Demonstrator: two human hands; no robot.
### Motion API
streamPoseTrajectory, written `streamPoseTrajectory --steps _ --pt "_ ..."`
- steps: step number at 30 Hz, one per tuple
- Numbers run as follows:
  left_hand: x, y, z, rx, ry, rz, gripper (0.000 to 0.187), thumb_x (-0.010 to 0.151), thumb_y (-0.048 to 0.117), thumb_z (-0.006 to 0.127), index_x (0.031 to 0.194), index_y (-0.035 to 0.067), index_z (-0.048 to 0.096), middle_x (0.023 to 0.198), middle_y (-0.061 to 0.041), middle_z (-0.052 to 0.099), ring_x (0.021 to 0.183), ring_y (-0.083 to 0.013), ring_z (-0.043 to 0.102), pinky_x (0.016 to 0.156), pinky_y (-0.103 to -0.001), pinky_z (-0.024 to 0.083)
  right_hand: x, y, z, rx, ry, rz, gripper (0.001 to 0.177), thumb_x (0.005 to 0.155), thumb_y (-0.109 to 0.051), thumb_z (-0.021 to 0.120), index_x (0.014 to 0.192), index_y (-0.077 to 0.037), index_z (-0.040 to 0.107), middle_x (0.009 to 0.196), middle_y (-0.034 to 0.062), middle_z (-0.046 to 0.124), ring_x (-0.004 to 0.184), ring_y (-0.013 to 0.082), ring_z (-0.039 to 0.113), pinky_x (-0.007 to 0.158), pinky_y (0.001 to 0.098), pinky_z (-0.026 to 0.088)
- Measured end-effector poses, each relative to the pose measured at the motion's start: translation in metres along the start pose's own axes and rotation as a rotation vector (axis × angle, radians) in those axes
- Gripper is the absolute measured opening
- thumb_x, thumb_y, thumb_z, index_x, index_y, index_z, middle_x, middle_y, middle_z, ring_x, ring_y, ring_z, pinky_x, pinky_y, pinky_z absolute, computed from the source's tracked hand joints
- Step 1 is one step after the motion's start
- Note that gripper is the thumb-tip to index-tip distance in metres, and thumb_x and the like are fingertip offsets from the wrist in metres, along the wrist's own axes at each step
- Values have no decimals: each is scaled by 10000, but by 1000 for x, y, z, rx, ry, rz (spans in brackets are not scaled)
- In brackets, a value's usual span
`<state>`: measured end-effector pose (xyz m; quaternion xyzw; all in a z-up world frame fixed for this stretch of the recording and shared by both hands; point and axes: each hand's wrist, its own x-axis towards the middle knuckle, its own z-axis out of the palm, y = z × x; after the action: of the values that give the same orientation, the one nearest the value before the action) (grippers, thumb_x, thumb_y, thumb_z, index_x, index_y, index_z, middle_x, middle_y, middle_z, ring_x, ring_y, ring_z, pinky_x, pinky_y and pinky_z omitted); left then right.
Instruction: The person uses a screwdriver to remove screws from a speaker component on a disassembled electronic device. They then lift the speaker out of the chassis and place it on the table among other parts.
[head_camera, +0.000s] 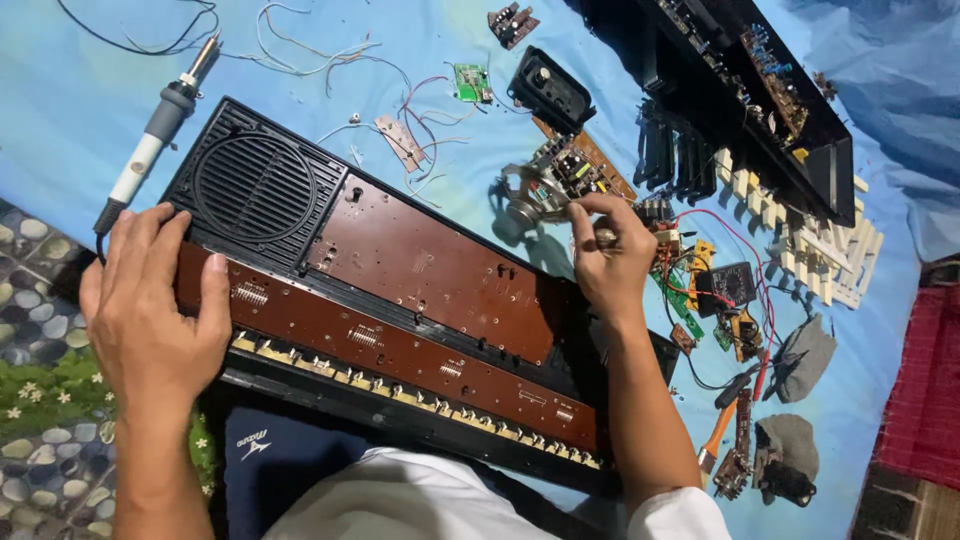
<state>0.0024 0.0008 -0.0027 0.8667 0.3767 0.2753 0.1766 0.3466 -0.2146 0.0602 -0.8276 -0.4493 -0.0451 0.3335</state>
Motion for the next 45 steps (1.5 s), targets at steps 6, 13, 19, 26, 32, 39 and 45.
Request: streamPoseTrajectory --steps 6,13,19,26,32,39,45 --pt "2 3 -3 -25 -18 -17 402 1040 57 674 1392 -137 671 1486 -258 641 1436 -441 536 1129 -538 358 4 4 -7 56 54 6 74 1012 6 678 1071 39 711 891 144 756 624 139 612 493 237 428" --pt "-2 -1 1 22 -16 1 380 1057 48 685 1387 -140 690 1480 -237 658 1443 -407 553 1129 -527 357 7 4 -10 17 -19 122 73 968 -72 773 1009 -12 769 736 52 712 504 80 504 419 212 312" --pt "0 0 -1 7 -10 5 386 1043 49 682 1379 -140 685 1478 -243 651 1425 -409 553 1122 -518 367 19 8 -11 -9 0 178 132 984 -55 709 1064 22 780 738 60 695 556 103 496 475 239 334" --pt "0 1 -2 -2 -7 -13 402 1041 75 679 1390 -125 680 1481 -239 652 1440 -428 547 1118 -519 370 33 20 -9 -77 -110 312 179 957 -85 716 1096 10 776 779 75 708 571 116 547 469 244 420" --pt "-2 -2 0 34 -2 8 385 1048 63 694 1387 -120 699 1485 -228 664 1435 -407 564 1120 -503 378 38 43 -4 -83 -163 426 190 949 -95 683 1088 4 767 774 48 679 602 114 537 528 259 435" --pt "-3 -5 2 42 -8 7 386 1056 65 696 1397 -118 697 1485 -225 670 1449 -407 565 1125 -516 378 40 43 -9 -105 -156 414 169 974 -127 687 1070 -15 770 672 5 573 541 102 471 470 247 351" --pt "-6 -9 4 68 -36 3 396 1074 81 684 1411 -126 704 1504 -230 661 1463 -389 553 1141 -515 365 34 41 -31 233 -97 439 207 1081 -169 560 1159 -16 675 802 34 587 631 99 495 491 232 388"
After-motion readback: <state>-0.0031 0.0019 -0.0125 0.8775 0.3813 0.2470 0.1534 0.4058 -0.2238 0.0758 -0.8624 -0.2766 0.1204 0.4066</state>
